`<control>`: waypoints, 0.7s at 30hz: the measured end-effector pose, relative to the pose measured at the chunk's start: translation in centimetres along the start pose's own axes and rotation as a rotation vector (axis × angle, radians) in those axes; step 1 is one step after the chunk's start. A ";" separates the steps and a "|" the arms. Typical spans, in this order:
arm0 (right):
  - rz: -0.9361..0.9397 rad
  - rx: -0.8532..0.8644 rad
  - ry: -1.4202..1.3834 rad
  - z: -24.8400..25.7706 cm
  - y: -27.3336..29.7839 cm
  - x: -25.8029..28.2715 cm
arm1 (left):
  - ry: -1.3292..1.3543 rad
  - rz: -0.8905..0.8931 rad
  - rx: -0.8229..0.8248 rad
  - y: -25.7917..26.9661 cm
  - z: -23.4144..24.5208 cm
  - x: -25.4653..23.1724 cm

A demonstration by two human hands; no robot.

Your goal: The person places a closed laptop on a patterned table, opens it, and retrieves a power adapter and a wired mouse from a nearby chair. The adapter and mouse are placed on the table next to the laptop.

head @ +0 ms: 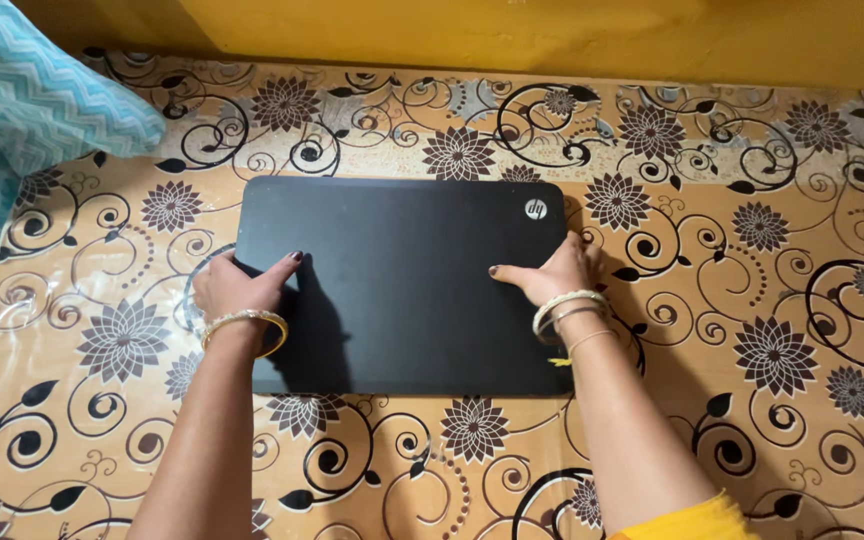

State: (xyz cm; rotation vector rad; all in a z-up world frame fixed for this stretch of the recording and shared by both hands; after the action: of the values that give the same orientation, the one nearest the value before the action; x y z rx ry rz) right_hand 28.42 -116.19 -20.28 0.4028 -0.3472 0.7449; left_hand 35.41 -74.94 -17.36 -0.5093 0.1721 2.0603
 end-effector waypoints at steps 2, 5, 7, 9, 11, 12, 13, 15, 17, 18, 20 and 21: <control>0.113 -0.141 0.014 1.0 1.6 1.6 | 0.011 -0.060 -0.091 0.7 0.7 -0.5; 0.394 -0.224 -0.057 1.4 5.7 5.1 | 0.021 -0.207 -0.138 2.2 1.6 -1.2; 0.663 -0.217 -0.213 1.2 9.2 7.9 | 0.031 -0.294 -0.140 3.5 2.0 -1.4; 0.763 -0.109 -0.152 0.2 12.4 9.4 | 0.045 -0.350 -0.143 4.8 2.3 -1.4; 0.819 -0.001 -0.119 -0.4 15.0 10.1 | 0.050 -0.411 -0.156 6.2 2.6 -1.1; 0.825 0.050 -0.118 -0.7 15.9 10.2 | 0.052 -0.443 -0.162 6.9 2.7 -1.1; 0.831 0.101 -0.116 -0.8 16.7 10.2 | 0.047 -0.467 -0.144 7.5 2.7 -0.9; 0.853 0.140 -0.030 -1.2 17.8 9.9 | 0.033 -0.515 -0.109 8.6 2.7 -0.5; 0.891 0.135 0.051 -1.4 18.5 9.6 | 0.047 -0.528 -0.082 9.5 2.9 0.0; 0.920 0.105 0.089 -1.3 18.6 9.6 | 0.056 -0.536 -0.070 9.8 2.9 0.2; 0.954 0.075 0.143 -1.5 18.8 9.4 | 0.066 -0.602 -0.065 10.5 3.1 0.4; 0.962 0.074 0.158 -1.6 18.8 9.3 | 0.070 -0.635 -0.061 10.8 3.1 0.5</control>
State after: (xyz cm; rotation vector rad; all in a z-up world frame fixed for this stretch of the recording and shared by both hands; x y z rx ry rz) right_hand 21.72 -97.54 -13.26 0.2260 -0.3587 1.7222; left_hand 25.08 -79.20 -15.62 -0.5849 -0.0151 1.4319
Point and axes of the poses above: each hand's wrist, its own y-axis away from the middle knuckle, its own z-axis out of the back of the hand, x = y × z, the point moved 5 cm from there along -y, towards the middle knuckle, and after that the axes turned 13 degrees about -x, right-handed, at the moved point
